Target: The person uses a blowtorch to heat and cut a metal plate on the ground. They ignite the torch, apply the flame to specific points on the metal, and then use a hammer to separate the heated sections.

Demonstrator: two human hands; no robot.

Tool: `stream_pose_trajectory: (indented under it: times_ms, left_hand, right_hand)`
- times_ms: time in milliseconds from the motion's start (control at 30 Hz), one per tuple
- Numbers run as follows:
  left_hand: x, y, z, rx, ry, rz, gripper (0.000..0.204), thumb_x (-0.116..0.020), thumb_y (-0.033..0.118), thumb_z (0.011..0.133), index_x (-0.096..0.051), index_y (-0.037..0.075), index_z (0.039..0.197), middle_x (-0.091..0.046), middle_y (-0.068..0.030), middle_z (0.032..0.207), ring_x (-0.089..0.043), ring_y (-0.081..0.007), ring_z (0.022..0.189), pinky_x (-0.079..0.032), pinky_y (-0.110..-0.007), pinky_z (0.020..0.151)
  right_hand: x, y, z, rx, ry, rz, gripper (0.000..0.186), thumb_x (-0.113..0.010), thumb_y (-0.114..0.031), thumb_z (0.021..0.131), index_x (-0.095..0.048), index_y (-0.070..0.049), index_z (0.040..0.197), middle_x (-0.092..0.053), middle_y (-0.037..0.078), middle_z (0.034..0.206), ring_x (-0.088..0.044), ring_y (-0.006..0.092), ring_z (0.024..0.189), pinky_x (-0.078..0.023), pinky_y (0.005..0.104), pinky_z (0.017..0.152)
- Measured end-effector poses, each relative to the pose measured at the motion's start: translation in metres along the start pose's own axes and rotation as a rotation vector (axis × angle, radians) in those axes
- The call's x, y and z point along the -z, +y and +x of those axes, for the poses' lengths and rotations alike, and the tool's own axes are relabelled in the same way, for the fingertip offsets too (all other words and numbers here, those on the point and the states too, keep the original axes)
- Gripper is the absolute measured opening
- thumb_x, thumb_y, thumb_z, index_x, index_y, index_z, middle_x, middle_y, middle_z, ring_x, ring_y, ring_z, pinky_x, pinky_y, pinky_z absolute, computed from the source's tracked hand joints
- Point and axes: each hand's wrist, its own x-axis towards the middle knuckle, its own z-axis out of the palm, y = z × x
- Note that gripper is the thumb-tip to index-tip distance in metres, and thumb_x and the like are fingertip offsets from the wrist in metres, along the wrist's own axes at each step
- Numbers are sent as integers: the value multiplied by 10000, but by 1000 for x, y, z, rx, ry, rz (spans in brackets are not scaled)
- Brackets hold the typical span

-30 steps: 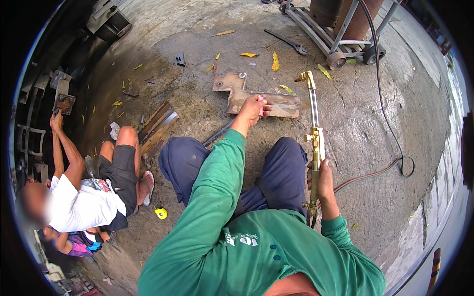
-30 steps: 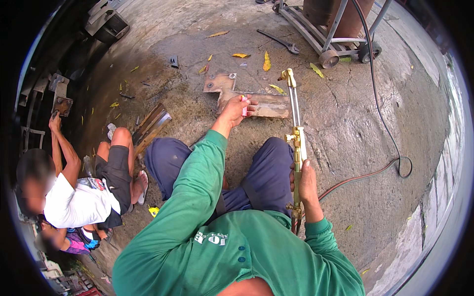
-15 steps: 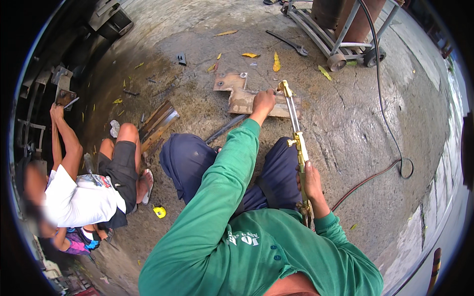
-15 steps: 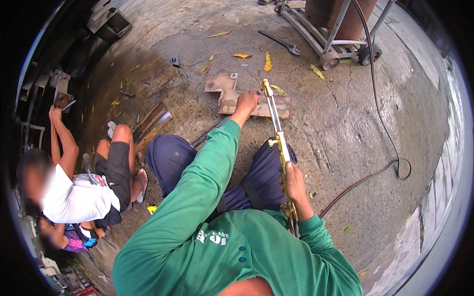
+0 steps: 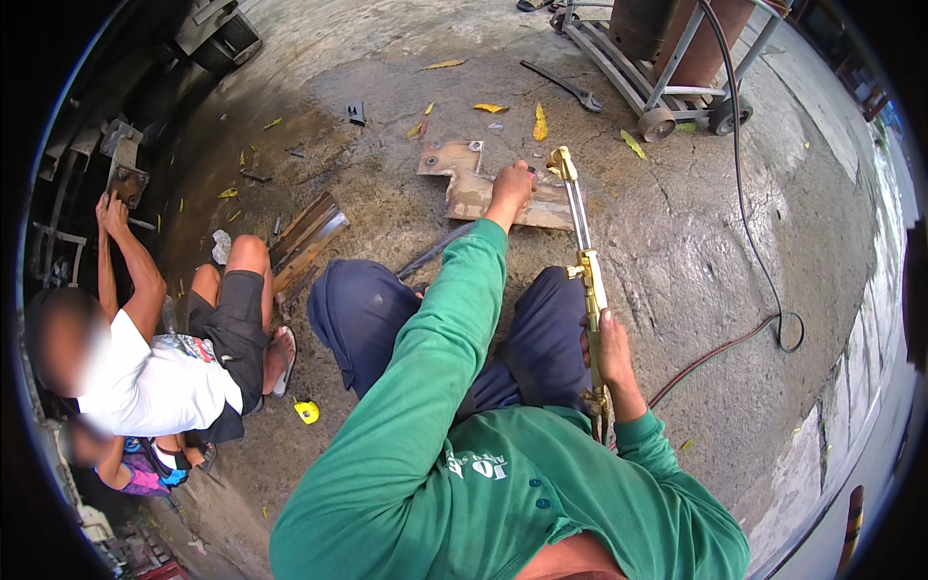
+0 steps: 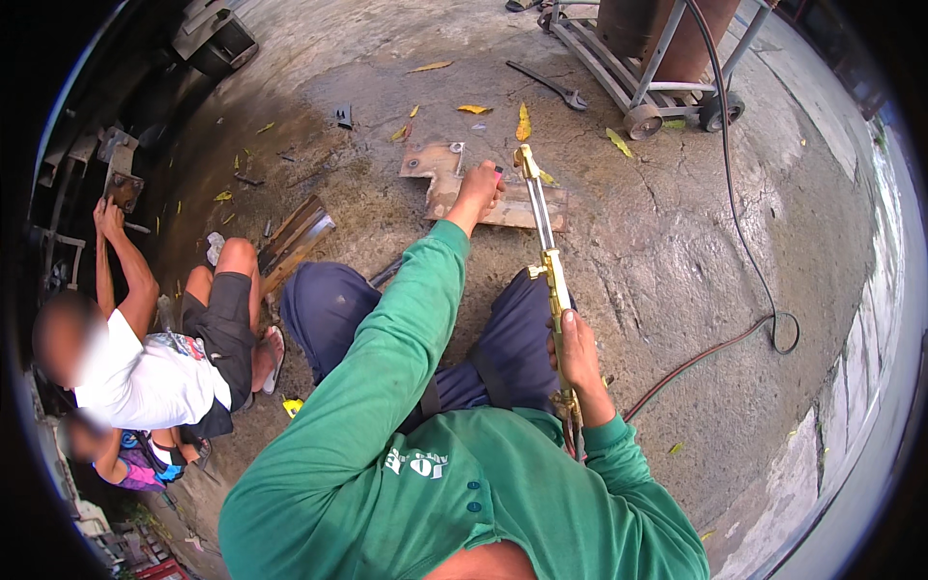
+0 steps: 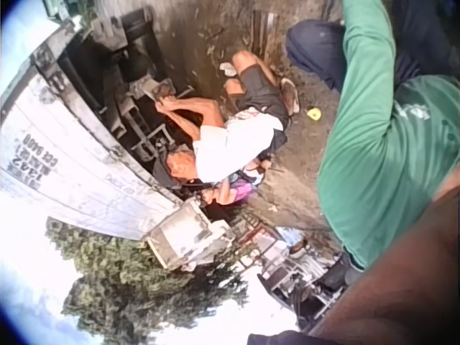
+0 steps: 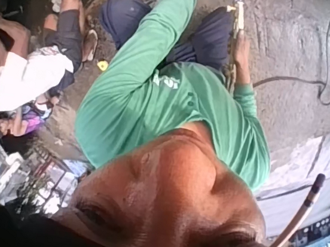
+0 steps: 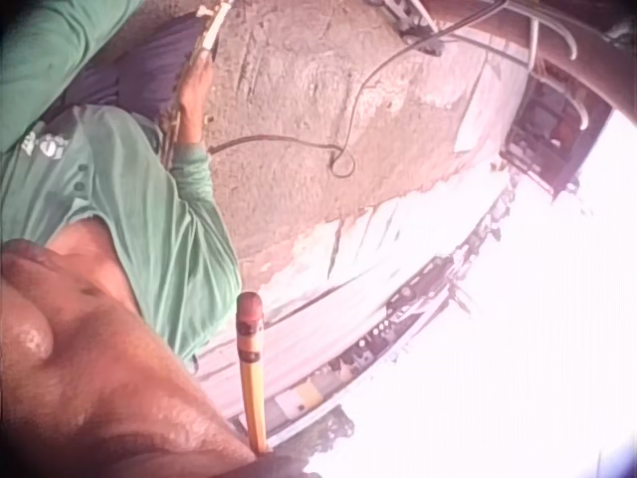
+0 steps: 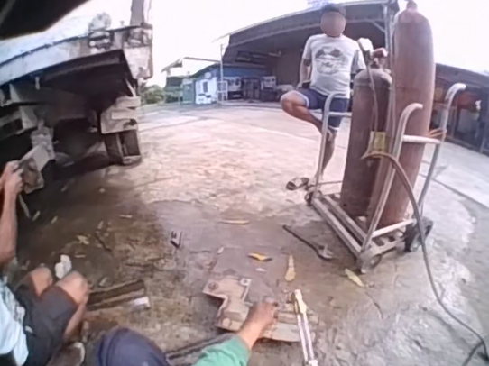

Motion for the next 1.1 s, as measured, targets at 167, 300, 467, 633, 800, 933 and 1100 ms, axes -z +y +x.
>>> stream_pose_trajectory:
  times_ms: [167, 300, 467, 633, 800, 933, 1100]
  left_hand:
    - [21, 23, -57, 166, -4, -79, 635, -488, 577, 998, -590, 18, 715, -487, -43, 559, -436, -167, 412, -315, -348, 398]
    - [33, 21, -47, 81, 15, 20, 603, -544, 536, 956, -587, 7, 670, -494, -60, 529, -458, -187, 404, -326, -371, 404]
    - [27, 12, -35, -45, -6, -85, 523, -553, 449, 919, -601, -2, 659, -513, -78, 530, -473, -203, 417, -346, -379, 423]
    - [19, 14, -42, 14, -22, -81, 497, -543, 449, 940, -585, 8, 714, -493, -55, 547, -442, -173, 416, -330, -352, 402]
    - [26, 14, -35, -75, 62, -45, 503, -532, 413, 938, -616, -14, 688, -532, -92, 528, -494, -219, 432, -364, -390, 428]
    - [17, 21, -44, -78, -66, -17, 513, -517, 495, 952, -578, 24, 757, -487, -31, 588, -408, -133, 419, -284, -316, 385]
    - [20, 19, -41, 22, -19, -157, 500, -536, 432, 932, -602, 5, 680, -516, -72, 529, -454, -191, 408, -329, -362, 404]
  right_hand:
    - [8, 4, 3, -27, 6, 91, 781, -367, -736, 1012, -608, 5, 1074, -562, 39, 676, -529, 124, 507, -445, 281, 470]
    - [2, -1, 4, 6, -66, 68, 787, -369, -739, 1009, -610, 8, 1067, -556, 35, 672, -525, 120, 507, -437, 276, 469]
    - [-7, -3, 2, 25, -65, 18, 753, -359, -700, 1030, -614, 8, 1055, -554, 38, 667, -521, 123, 498, -437, 281, 473]
    - [-5, -3, 2, 7, -35, 7, 730, -359, -673, 1041, -613, 12, 1054, -555, 41, 665, -520, 124, 493, -438, 283, 472]
    - [-12, -4, 2, 13, -56, 19, 735, -354, -683, 1038, -616, 3, 1047, -562, 40, 672, -527, 122, 498, -441, 278, 473]
    - [-6, 0, 2, 0, -41, 43, 731, -373, -678, 1036, -615, 12, 1049, -559, 41, 664, -522, 122, 493, -437, 281, 473]
    - [-10, -4, 1, -1, -37, 49, 739, -374, -686, 1033, -619, 10, 1064, -552, 35, 667, -513, 118, 493, -434, 279, 476]
